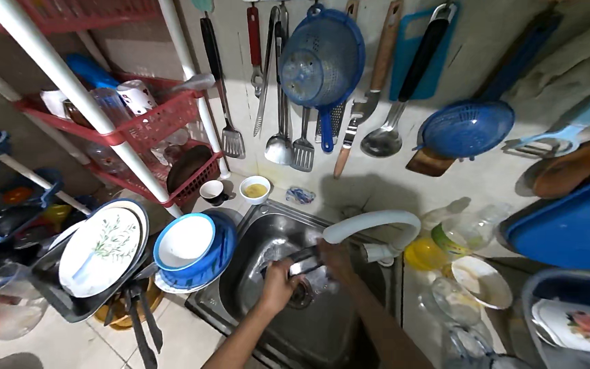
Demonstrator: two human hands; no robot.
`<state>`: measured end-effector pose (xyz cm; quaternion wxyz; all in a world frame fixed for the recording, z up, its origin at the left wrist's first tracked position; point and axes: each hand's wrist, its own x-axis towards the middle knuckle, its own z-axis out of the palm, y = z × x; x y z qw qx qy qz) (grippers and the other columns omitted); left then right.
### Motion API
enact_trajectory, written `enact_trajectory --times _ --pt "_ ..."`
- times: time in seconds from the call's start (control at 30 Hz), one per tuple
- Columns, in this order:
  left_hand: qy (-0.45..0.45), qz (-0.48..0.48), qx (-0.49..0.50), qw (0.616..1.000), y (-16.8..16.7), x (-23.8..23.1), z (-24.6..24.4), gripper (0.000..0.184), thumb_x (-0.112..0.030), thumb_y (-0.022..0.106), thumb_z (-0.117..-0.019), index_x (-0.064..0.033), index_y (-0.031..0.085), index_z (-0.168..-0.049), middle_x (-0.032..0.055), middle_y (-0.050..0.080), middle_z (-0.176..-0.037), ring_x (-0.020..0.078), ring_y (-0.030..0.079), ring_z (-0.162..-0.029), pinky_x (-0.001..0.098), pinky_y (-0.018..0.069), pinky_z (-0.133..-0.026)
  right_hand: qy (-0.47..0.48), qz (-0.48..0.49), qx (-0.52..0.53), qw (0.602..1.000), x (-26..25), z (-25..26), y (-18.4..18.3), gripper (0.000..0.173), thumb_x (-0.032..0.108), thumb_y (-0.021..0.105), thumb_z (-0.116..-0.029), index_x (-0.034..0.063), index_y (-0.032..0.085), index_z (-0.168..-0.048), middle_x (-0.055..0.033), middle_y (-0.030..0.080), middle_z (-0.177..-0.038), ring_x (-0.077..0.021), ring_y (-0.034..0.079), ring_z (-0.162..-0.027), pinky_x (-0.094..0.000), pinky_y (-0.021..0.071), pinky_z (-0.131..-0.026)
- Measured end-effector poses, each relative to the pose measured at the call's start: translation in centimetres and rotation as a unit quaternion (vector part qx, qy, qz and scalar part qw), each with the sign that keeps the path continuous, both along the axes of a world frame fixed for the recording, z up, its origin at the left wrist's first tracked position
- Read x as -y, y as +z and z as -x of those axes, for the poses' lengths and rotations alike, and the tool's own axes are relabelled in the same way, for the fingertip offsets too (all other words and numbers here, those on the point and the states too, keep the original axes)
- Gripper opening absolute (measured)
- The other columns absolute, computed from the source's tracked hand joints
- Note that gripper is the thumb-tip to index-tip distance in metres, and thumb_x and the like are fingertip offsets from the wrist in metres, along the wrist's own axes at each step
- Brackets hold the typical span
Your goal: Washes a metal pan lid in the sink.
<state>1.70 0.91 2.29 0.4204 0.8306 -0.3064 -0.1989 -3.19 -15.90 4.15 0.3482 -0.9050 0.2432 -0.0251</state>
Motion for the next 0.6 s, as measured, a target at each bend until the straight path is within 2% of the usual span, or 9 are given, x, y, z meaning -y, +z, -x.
enact_trajectory --times 0.07,0.13,0.17,0.23,0.33,0.4,0.47,0.53,0.6 --pt "-0.034 -0.030 0.020 0.999 0.5 -1.8 -1.5 0.035 -0.017 0.073 -0.0931 0.0078 0.067 -0.117 0.0255 0.070 -0.109 0.0387 0.066 -0.108 0.0541 0.0464 -0.103 -0.103 -0.101 0.068 0.987 2.8 0.7 -0.4 0.038 0.012 0.042 -0.1088 -0.0169 0.059 -0.127 -0.0356 0.060 -0.130 -0.0425 0.055 -0.127 -0.0511 0.0384 -0.112" --pt "-0.035 -0.017 -0.006 0.999 -0.7 -3.6 -2.6 0.035 -0.016 0.075 -0.0913 0.0085 0.067 -0.116 0.0250 0.070 -0.109 0.0354 0.067 -0.106 0.0502 0.0494 -0.101 -0.162 -0.171 0.121 0.964 4.7 1.2 -1.9 0.042 0.015 0.033 -0.1118 -0.0144 0.062 -0.113 -0.0265 0.064 -0.108 -0.0294 0.061 -0.102 -0.0448 0.0472 -0.095" --pt "-0.029 0.009 -0.026 0.999 -1.6 -4.2 -2.7 0.034 -0.013 0.074 -0.0914 0.0097 0.066 -0.115 0.0238 0.070 -0.108 0.0314 0.067 -0.104 0.0458 0.0513 -0.098 -0.169 -0.183 0.123 0.961 5.1 1.3 -2.3 0.044 0.018 0.030 -0.1125 -0.0134 0.062 -0.110 -0.0240 0.063 -0.104 -0.0270 0.059 -0.098 -0.0435 0.0476 -0.092" --pt "-0.017 0.047 -0.059 0.997 -2.8 -4.1 -2.4 0.035 -0.011 0.072 -0.0924 0.0123 0.062 -0.117 0.0237 0.068 -0.107 0.0272 0.067 -0.101 0.0408 0.0528 -0.096 -0.142 -0.137 0.075 0.978 4.9 1.1 -2.0 0.044 0.016 0.033 -0.1122 -0.0159 0.063 -0.118 -0.0334 0.063 -0.120 -0.0395 0.059 -0.117 -0.0520 0.0419 -0.105" --pt "-0.027 0.010 -0.047 0.998 -2.4 -2.1 -1.3 0.035 -0.014 0.069 -0.0958 0.0141 0.062 -0.115 0.0274 0.066 -0.106 0.0336 0.066 -0.100 0.0461 0.0517 -0.095 -0.036 -0.016 -0.051 0.998 1.5 -0.3 0.6 0.045 0.021 0.044 -0.1099 -0.0148 0.054 -0.136 -0.0363 0.052 -0.142 -0.0475 0.044 -0.140 -0.0544 0.0267 -0.120" --pt "-0.020 -0.005 -0.038 0.999 -2.1 -0.1 -0.3 0.030 -0.011 0.067 -0.0962 0.0138 0.063 -0.113 0.0276 0.067 -0.103 0.0356 0.066 -0.099 0.0481 0.0511 -0.095 0.084 0.083 -0.075 0.990 -2.0 -0.8 0.7 0.052 0.033 0.045 -0.1089 -0.0121 0.065 -0.124 -0.0335 0.061 -0.131 -0.0475 0.050 -0.134 -0.0586 0.0275 -0.119" --pt "0.012 0.040 -0.027 0.999 -2.4 0.9 0.4 0.024 -0.001 0.066 -0.0913 0.0136 0.066 -0.110 0.0262 0.070 -0.101 0.0327 0.069 -0.098 0.0458 0.0533 -0.094 0.178 0.178 -0.014 0.968 -3.7 -1.0 -0.3 0.053 0.036 0.044 -0.1078 -0.0073 0.074 -0.105 -0.0265 0.072 -0.112 -0.0451 0.060 -0.123 -0.0632 0.0309 -0.113" --pt "0.038 0.051 -0.029 0.998 -2.2 0.5 0.5 0.024 -0.006 0.070 -0.0923 0.0124 0.067 -0.108 0.0247 0.069 -0.099 0.0321 0.067 -0.095 0.0461 0.0524 -0.093 0.139 0.113 -0.015 0.984 -2.5 -1.0 0.3 0.049 0.032 0.048 -0.1075 -0.0119 0.070 -0.113 -0.0304 0.067 -0.121 -0.0450 0.056 -0.128 -0.0578 0.0312 -0.116" --pt "0.048 0.065 -0.004 0.997 -2.2 -0.9 0.4 0.027 -0.011 0.074 -0.0901 0.0118 0.069 -0.103 0.0246 0.069 -0.097 0.0337 0.067 -0.095 0.0481 0.0513 -0.093 -0.014 -0.020 0.019 1.000 0.6 -0.8 -0.1 0.044 0.020 0.053 -0.1058 -0.0172 0.056 -0.130 -0.0366 0.055 -0.137 -0.0456 0.048 -0.136 -0.0517 0.0310 -0.120"
